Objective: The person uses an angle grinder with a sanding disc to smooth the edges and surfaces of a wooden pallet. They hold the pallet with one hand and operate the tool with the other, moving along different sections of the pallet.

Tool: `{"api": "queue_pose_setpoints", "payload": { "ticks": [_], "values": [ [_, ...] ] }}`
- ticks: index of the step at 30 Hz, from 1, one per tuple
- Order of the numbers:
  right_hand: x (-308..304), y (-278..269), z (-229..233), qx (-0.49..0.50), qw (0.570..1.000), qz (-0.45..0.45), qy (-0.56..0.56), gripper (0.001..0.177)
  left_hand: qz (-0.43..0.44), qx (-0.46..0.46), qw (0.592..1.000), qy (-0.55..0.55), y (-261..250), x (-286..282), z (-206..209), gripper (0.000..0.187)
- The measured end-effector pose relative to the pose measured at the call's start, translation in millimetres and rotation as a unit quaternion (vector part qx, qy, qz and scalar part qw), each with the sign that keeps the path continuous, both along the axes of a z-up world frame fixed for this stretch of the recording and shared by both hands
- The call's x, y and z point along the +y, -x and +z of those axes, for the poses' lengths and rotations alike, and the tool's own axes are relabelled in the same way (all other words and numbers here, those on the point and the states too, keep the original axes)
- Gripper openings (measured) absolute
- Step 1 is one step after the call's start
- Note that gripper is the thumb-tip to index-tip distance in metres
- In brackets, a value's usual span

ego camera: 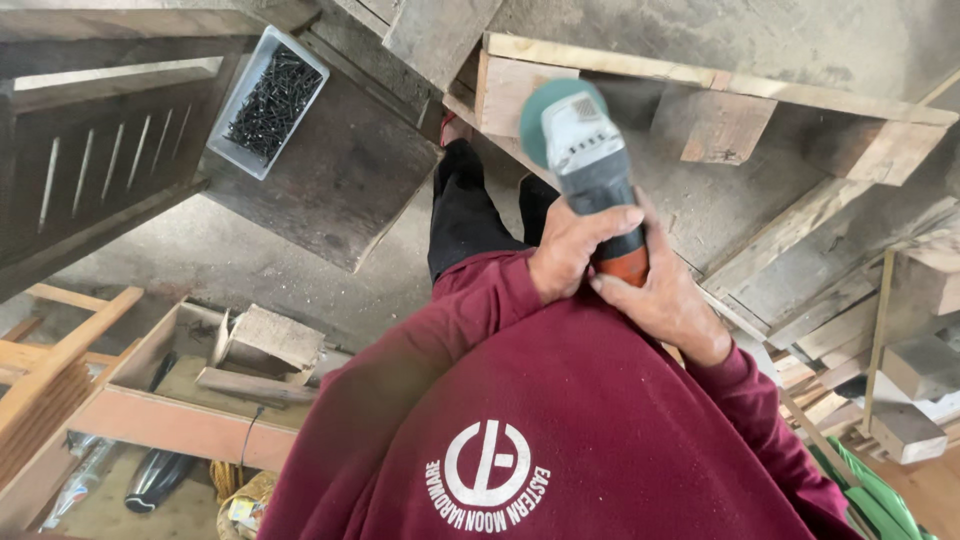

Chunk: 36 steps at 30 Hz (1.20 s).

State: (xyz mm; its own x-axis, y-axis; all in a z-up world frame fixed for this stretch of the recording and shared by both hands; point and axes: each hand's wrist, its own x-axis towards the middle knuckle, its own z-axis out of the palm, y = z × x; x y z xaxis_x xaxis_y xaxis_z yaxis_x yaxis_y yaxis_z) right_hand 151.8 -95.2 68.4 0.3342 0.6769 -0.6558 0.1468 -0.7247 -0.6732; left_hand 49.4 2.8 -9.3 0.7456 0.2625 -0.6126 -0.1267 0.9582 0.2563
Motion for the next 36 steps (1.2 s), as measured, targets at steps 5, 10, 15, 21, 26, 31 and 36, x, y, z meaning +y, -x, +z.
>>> {"api": "queue_pose_setpoints", "payload": {
  "ticks": [5,10,15,21,26,31,36],
  "values": [
    [0,11,0,0.016,1.0,-0.003,0.026,0.102,0.015,0.007,1.0,0.005,17,-5,3,0.031],
    [8,12,-3,-0.011,0.999,0.031,-0.032,0.105,0.011,0.017,0.999,0.026,14,8,5,0.036],
    [-2,21,-2,0.007,0.998,-0.007,0.054,0.105,0.01,0.009,1.0,-0.001,23,0,8,0.033],
    [1,19,2,-0.03,0.999,0.032,-0.005,0.105,-0.007,0.018,1.0,-0.002,19,3,9,0.034],
    [-25,23,-4,-0.026,0.996,-0.027,0.076,0.097,-0.02,-0.011,1.0,-0.012,22,-15,7,0.032],
    [-31,24,-9,-0.043,0.998,-0.012,0.053,0.097,-0.037,0.016,0.999,-0.007,17,-13,4,0.034],
    [-38,34,-7,-0.02,0.996,-0.065,0.063,0.096,-0.057,0.004,0.998,-0.004,25,-24,1,0.033]
  ]
}}
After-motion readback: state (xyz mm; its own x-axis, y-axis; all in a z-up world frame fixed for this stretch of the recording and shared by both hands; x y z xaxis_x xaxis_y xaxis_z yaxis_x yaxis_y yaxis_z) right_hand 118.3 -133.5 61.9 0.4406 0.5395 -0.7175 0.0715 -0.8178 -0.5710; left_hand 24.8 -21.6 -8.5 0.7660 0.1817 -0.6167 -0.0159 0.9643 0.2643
